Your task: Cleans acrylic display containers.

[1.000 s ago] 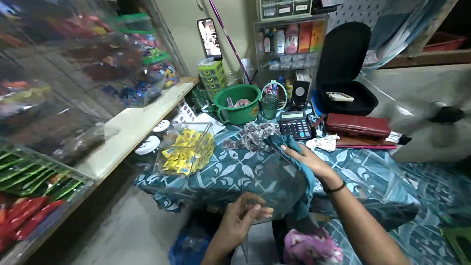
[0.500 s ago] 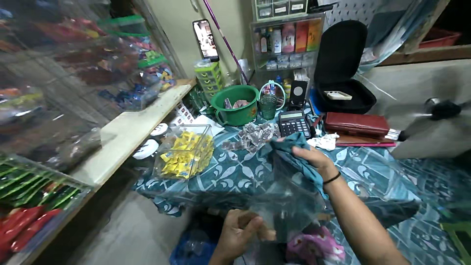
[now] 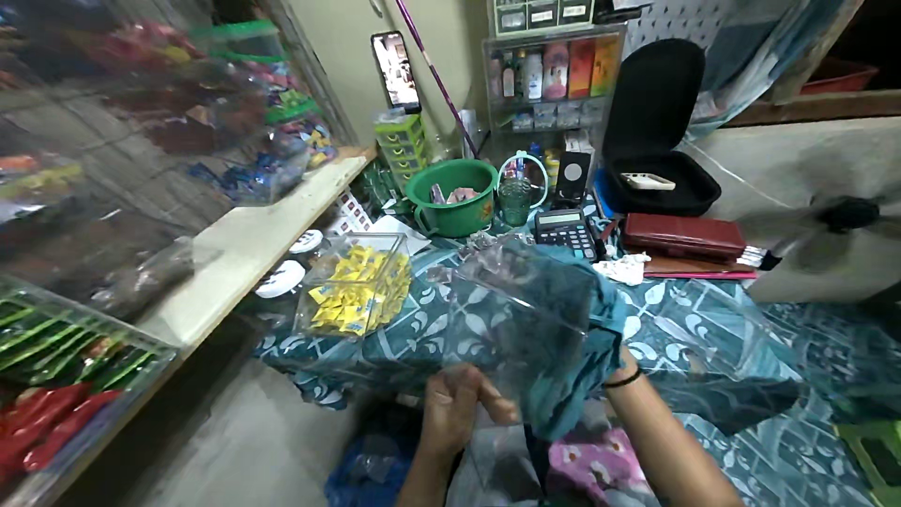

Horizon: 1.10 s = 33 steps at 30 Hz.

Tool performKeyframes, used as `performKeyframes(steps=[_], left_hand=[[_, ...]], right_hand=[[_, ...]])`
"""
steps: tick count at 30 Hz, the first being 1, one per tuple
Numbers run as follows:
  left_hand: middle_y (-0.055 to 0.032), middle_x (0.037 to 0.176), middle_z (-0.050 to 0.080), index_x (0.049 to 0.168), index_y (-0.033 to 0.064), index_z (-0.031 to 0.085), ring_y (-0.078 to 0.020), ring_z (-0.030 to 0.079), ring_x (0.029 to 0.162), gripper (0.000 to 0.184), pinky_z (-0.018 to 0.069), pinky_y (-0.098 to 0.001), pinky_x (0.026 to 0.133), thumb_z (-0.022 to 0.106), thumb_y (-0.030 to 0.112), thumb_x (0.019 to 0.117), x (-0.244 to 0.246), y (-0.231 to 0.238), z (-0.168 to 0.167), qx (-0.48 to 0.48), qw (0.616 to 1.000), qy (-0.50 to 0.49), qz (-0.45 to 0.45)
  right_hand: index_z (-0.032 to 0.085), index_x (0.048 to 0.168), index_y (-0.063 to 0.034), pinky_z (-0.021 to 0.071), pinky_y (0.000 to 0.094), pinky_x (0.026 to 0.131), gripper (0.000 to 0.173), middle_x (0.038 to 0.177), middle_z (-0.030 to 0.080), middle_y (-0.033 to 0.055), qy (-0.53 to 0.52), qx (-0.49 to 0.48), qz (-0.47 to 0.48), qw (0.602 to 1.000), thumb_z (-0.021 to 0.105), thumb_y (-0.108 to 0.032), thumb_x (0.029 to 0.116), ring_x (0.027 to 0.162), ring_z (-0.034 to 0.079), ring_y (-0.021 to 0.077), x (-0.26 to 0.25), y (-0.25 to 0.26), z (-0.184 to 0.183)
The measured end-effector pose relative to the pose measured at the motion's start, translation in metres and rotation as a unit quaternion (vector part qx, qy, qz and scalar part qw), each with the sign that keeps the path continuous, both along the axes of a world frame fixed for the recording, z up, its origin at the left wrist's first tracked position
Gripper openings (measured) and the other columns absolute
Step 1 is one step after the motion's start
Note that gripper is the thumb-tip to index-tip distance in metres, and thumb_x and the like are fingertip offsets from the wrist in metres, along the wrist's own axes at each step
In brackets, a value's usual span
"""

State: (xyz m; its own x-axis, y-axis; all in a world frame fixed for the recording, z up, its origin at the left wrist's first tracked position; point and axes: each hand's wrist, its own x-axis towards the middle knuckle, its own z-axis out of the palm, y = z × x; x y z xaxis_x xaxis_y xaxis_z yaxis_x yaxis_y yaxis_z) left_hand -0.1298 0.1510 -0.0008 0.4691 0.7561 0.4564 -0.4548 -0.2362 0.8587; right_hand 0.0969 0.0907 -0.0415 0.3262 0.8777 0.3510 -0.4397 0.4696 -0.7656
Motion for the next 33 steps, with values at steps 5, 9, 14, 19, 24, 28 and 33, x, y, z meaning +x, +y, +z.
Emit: performKeyframes(steps=[5, 9, 14, 19, 24, 28, 33], left_hand=[[0.0056, 0.071, 0.074, 0.086, 0.024, 0.073, -0.0083, 0.072, 0.06, 0.031, 0.063, -0.0247, 0.057, 0.055, 0.044, 0.1009, 0.009, -0.008, -0.002, -0.049, 0.999, -0.022, 0.01], [0.0087, 0.067, 0.072, 0.078, 0.0287, 0.072, -0.0034, 0.07, 0.059, 0.04, 0.0595, -0.0195, 0.055, 0.049, 0.051, 0.1012, 0.034, -0.007, 0.013, -0.098, 0.99, -0.066, 0.08], [0.0146, 0.062, 0.06, 0.072, 0.0246, 0.057, 0.0041, 0.058, 0.057, 0.053, 0.0522, -0.0153, 0.057, 0.022, 0.036, 0.1106, 0.046, 0.011, 0.032, -0.105, 0.976, -0.018, 0.191], [0.0082, 0.062, 0.069, 0.073, 0.0233, 0.061, 0.0002, 0.066, 0.054, 0.058, 0.0548, -0.0143, 0.053, 0.02, 0.037, 0.1116, 0.05, -0.001, 0.029, -0.2, 0.975, -0.054, 0.078], [0.0083, 0.075, 0.07, 0.081, 0.0237, 0.065, 0.0, 0.068, 0.07, 0.057, 0.0571, -0.0161, 0.066, 0.02, 0.044, 0.1103, 0.066, 0.004, 0.031, -0.199, 0.972, -0.123, 0.02], [0.0077, 0.1, 0.07, 0.11, 0.0172, 0.062, -0.001, 0.066, 0.096, 0.041, 0.0566, -0.0229, 0.086, 0.028, 0.04, 0.1104, 0.057, 0.009, 0.029, -0.118, 0.989, -0.083, 0.041], [0.0096, 0.09, 0.07, 0.099, 0.0218, 0.064, -0.0004, 0.068, 0.088, 0.046, 0.0575, -0.0209, 0.08, 0.023, 0.038, 0.1113, 0.056, 0.012, 0.038, -0.147, 0.979, -0.14, 0.035]], right_hand=[[0.047, 0.132, 0.0107, 0.0498, 0.0136, 0.088, 0.035, 0.109, 0.061, 0.005, -0.109, -0.091, -0.258, 0.956, 0.05, -0.006, 0.1019, 0.097, 0.059, -0.0054, -0.016, 0.025, 0.08], [0.033, 0.139, 0.0264, 0.0428, 0.017, 0.108, 0.064, 0.139, 0.053, 0.0266, -0.192, 0.029, -0.296, 0.935, 0.058, -0.017, 0.0986, 0.126, 0.054, 0.0015, -0.052, 0.03, 0.052], [0.056, 0.14, -0.0167, 0.0469, 0.0331, 0.109, 0.048, 0.13, 0.066, 0.0081, -0.382, 0.166, -0.288, 0.863, 0.063, -0.038, 0.0966, 0.123, 0.06, 0.0093, -0.079, 0.029, 0.017], [0.056, 0.129, 0.0136, 0.0473, 0.0272, 0.107, 0.061, 0.125, 0.066, 0.0147, -0.239, 0.082, -0.345, 0.904, 0.057, -0.041, 0.1009, 0.119, 0.06, 0.0057, -0.036, 0.062, 0.045], [0.056, 0.132, 0.0131, 0.0357, 0.0405, 0.118, 0.066, 0.139, 0.056, 0.0303, -0.286, 0.121, -0.442, 0.842, 0.054, -0.046, 0.1015, 0.137, 0.05, 0.0267, -0.047, 0.077, 0.033], [0.046, 0.146, -0.0317, 0.0278, 0.0502, 0.119, 0.055, 0.143, 0.05, 0.0185, -0.491, 0.177, -0.399, 0.754, 0.05, -0.059, 0.0973, 0.138, 0.045, 0.0323, -0.072, 0.045, 0.032], [0.065, 0.119, -0.0153, 0.0271, 0.0504, 0.12, 0.048, 0.13, 0.061, 0.0252, -0.507, 0.163, -0.38, 0.756, 0.048, -0.055, 0.0982, 0.138, 0.047, 0.0384, -0.045, 0.049, 0.023]])
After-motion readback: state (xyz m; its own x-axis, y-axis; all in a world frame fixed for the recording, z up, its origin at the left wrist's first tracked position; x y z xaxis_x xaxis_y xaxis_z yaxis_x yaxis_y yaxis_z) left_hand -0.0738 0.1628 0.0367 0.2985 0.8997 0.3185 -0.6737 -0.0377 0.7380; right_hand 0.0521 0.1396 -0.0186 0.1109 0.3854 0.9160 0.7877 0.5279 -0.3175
